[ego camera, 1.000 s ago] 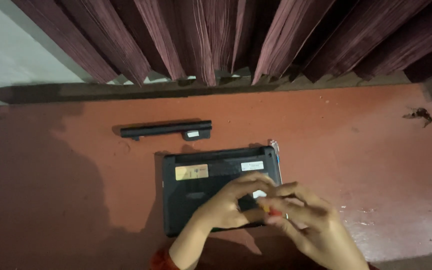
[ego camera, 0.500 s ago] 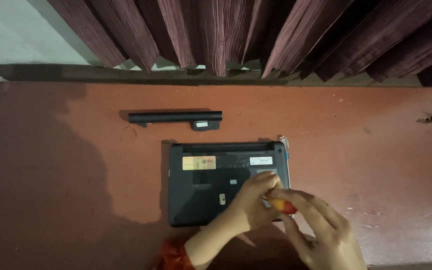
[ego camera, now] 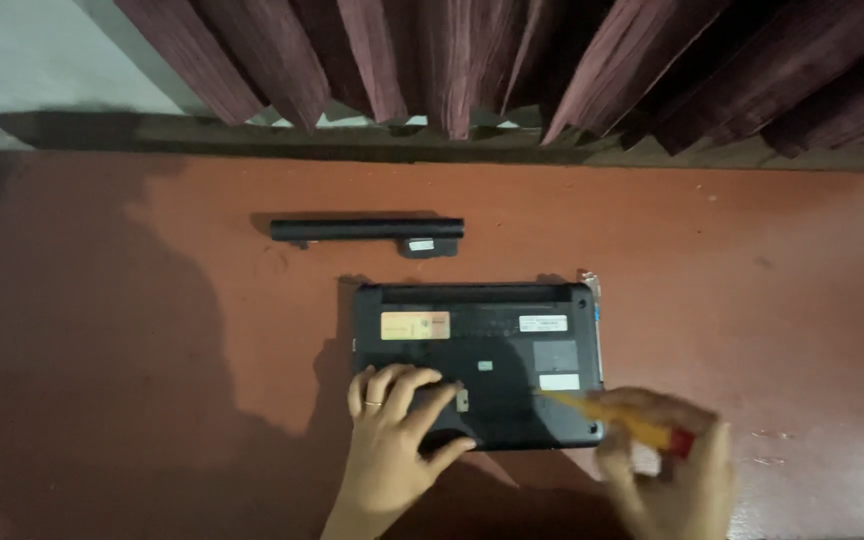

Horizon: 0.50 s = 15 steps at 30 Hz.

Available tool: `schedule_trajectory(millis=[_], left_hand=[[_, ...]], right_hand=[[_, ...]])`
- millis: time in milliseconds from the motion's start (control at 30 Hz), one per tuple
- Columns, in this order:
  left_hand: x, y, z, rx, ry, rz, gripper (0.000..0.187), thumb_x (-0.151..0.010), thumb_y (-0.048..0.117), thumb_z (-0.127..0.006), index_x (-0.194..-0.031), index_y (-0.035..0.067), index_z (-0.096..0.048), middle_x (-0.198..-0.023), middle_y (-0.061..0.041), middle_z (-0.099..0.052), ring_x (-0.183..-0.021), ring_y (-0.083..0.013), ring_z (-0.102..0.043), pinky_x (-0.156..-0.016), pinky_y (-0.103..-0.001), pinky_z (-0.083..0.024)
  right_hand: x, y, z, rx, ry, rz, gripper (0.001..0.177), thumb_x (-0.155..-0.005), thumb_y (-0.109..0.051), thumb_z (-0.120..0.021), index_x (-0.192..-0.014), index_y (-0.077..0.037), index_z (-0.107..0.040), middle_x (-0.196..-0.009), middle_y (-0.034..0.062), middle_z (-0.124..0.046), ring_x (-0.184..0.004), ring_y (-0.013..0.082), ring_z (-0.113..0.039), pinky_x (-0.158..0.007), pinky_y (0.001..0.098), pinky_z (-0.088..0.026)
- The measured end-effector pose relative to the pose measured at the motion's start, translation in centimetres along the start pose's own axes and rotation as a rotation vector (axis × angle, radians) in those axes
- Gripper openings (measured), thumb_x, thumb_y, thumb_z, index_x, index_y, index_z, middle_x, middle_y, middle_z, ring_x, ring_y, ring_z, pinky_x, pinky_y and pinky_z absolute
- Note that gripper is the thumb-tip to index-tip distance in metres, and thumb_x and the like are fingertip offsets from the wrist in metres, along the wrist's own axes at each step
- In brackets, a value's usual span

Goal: Disassembling a laptop by removing the battery, unscrewing the back panel, and extracting the RAM module.

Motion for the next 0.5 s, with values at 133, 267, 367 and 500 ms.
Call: schedule_trajectory(millis=[133, 267, 367, 500], left_hand=[[0.1, 0.4, 0.2, -0.037, 0.063, -0.035, 0.039, -0.079, 0.054, -0.072, -0.11, 0.029, -0.07, -0.119, 0.003, -0.057, -0.116, -0.0276, -0.046, -0.097, -0.056, -0.028], [0.3, 0.2, -0.1, -0.066, 0.077, -0.049, 0.038, -0.084, 0.059, -0.065, -0.111, 0.032, -0.068, -0.12, 0.004, -0.059, -0.115, -0.0259, -0.048, -0.094, -0.054, -0.029], [0.3, 0.2, 0.0, -0.088, 0.142, -0.086, 0.041, -0.086, 0.061, -0.059, -0.106, 0.027, -0.07, -0.116, 0.003, -0.062, -0.111, -0.0259, -0.05, -0.091, -0.051, -0.033], [0.4, 0.1, -0.2, -0.081, 0.097, -0.066, 0.045, -0.085, 0.062, -0.06, -0.108, 0.025, -0.071, -0.118, 0.004, -0.061, -0.114, -0.026, -0.047, -0.092, -0.052, -0.031]], right_hand=[[1.1, -0.9, -2.9, 0.175, -0.205, -0.11, 0.026, -0.079, -0.023, -0.065, -0.099, -0.011, -0.054, -0.102, -0.0005, -0.079, -0.082, 0.0109, -0.082, -0.046, 0.0205, -0.065], [1.6, -0.7, -4.7, 0.227, -0.282, 0.125, 0.03, -0.084, -0.024, -0.061, -0.099, -0.012, -0.038, -0.108, -0.0023, -0.075, -0.074, 0.0095, -0.082, -0.038, 0.0199, -0.06], [1.6, -1.2, -5.3, 0.202, -0.3, 0.201, 0.029, -0.083, -0.016, -0.063, -0.101, -0.011, -0.04, -0.109, 0.0004, -0.074, -0.083, 0.0098, -0.081, -0.046, 0.0203, -0.066], [1.6, -1.1, -5.8, 0.147, -0.337, 0.266, 0.031, -0.083, -0.014, -0.065, -0.1, -0.009, -0.04, -0.109, 0.0088, -0.073, -0.089, 0.0156, -0.08, -0.055, 0.0206, -0.069]])
Point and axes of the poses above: each hand's wrist, its own x-axis away from the middle knuckle, its own z-axis out of the back of the hand, y = z × x, the point moved 7 cm from there along -x, towards the middle knuckle
